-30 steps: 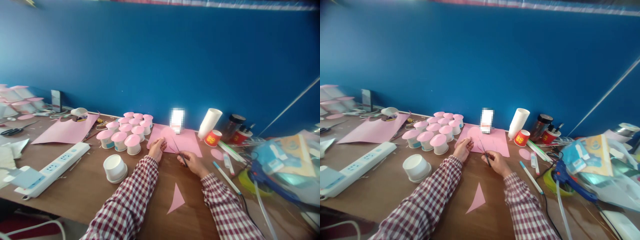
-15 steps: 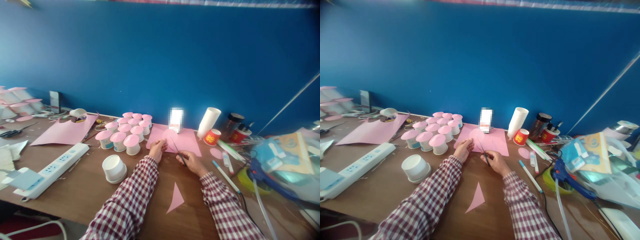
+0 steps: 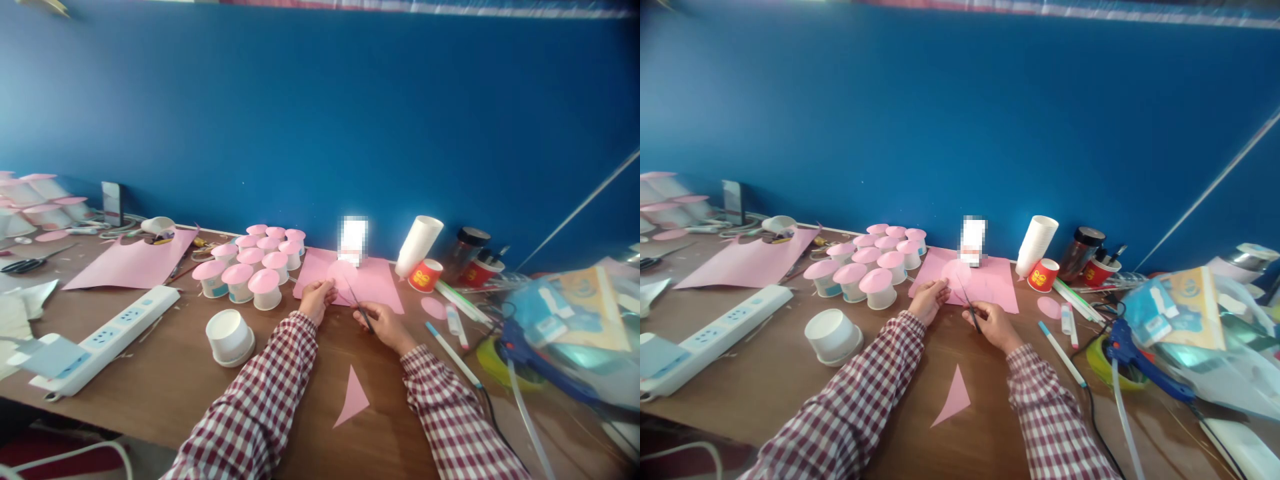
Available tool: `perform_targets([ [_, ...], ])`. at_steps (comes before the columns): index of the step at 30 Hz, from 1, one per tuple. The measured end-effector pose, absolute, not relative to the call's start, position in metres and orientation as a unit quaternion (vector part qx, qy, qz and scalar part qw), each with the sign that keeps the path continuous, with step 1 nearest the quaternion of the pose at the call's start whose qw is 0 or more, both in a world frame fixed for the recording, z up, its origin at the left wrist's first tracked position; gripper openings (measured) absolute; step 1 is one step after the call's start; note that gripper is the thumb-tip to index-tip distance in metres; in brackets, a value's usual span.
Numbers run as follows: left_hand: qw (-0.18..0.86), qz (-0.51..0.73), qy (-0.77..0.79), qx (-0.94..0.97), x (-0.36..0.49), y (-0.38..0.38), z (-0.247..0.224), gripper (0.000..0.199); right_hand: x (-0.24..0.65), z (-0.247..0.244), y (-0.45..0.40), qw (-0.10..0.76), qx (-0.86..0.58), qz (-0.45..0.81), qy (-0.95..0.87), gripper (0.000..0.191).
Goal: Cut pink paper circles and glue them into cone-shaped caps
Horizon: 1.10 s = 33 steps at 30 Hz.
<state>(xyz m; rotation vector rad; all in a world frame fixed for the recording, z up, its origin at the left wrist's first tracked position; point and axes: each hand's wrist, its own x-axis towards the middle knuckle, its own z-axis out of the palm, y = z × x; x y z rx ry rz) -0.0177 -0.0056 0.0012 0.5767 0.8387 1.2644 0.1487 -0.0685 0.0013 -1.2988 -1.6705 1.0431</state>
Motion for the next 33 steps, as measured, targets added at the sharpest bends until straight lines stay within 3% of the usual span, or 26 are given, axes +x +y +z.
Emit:
perform_targets([
  [25, 0.691, 0.573, 0.371, 0.239, -0.018, -0.007, 0.005, 0.016, 0.149, -0.002, -0.066, 0.367, -0.522, 0.413, -0.650, 0.041],
  [33, 0.684, 0.596, 0.360, 0.215, -0.020, -0.005, 0.005, 0.014, 0.165, 0.008, -0.071, 0.316, -0.573, 0.322, -0.685, 0.034],
])
